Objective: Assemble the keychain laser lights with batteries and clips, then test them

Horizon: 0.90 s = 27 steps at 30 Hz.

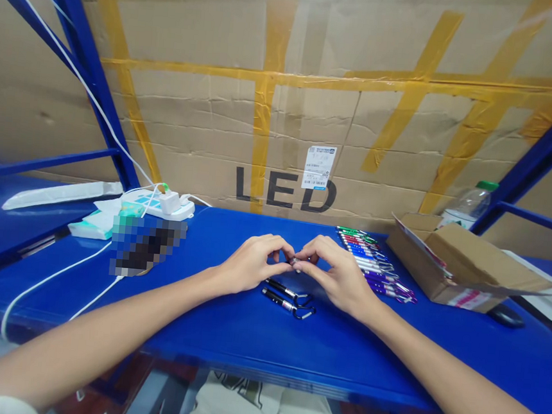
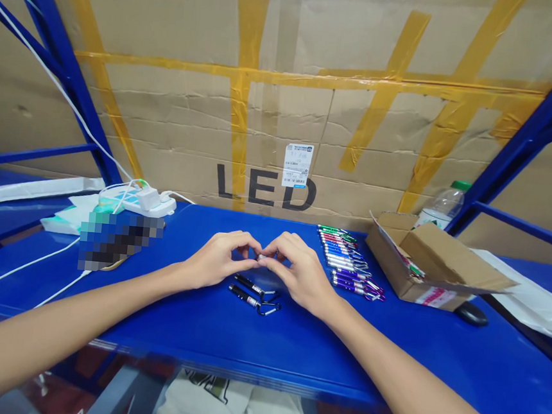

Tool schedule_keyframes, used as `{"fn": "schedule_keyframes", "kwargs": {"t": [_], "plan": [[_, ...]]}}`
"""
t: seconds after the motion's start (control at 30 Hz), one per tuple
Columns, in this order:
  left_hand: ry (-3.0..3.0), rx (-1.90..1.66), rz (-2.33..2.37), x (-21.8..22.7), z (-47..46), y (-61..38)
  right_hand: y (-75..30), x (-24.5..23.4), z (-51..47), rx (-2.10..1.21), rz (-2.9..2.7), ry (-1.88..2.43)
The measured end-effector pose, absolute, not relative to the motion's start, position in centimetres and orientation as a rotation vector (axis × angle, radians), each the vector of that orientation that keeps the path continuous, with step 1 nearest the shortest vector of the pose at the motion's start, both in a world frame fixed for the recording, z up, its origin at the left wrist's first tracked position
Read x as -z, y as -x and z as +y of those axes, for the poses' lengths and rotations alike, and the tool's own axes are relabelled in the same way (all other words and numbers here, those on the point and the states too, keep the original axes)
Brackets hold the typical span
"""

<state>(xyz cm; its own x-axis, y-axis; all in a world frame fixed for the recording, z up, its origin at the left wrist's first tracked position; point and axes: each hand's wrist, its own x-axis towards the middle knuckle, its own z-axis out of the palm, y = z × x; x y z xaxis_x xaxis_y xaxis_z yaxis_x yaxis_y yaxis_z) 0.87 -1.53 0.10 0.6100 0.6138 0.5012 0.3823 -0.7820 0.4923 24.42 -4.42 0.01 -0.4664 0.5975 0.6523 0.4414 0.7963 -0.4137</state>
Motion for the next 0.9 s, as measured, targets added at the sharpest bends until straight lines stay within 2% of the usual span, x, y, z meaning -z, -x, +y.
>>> {"fn": "schedule_keyframes", "kwargs": {"t": [0.67,0.9], "plan": [[-2.516,-0.951,0.742,-0.5,-1.2,-0.4,-24.4,-0.3,-4.6,-0.134,-2.081,0.849],[-2.933,-0.73,0.854,-0.4,-0.8,0.2,-24.6,0.8,-3.8,-0.141,-2.087,1.04]]}}
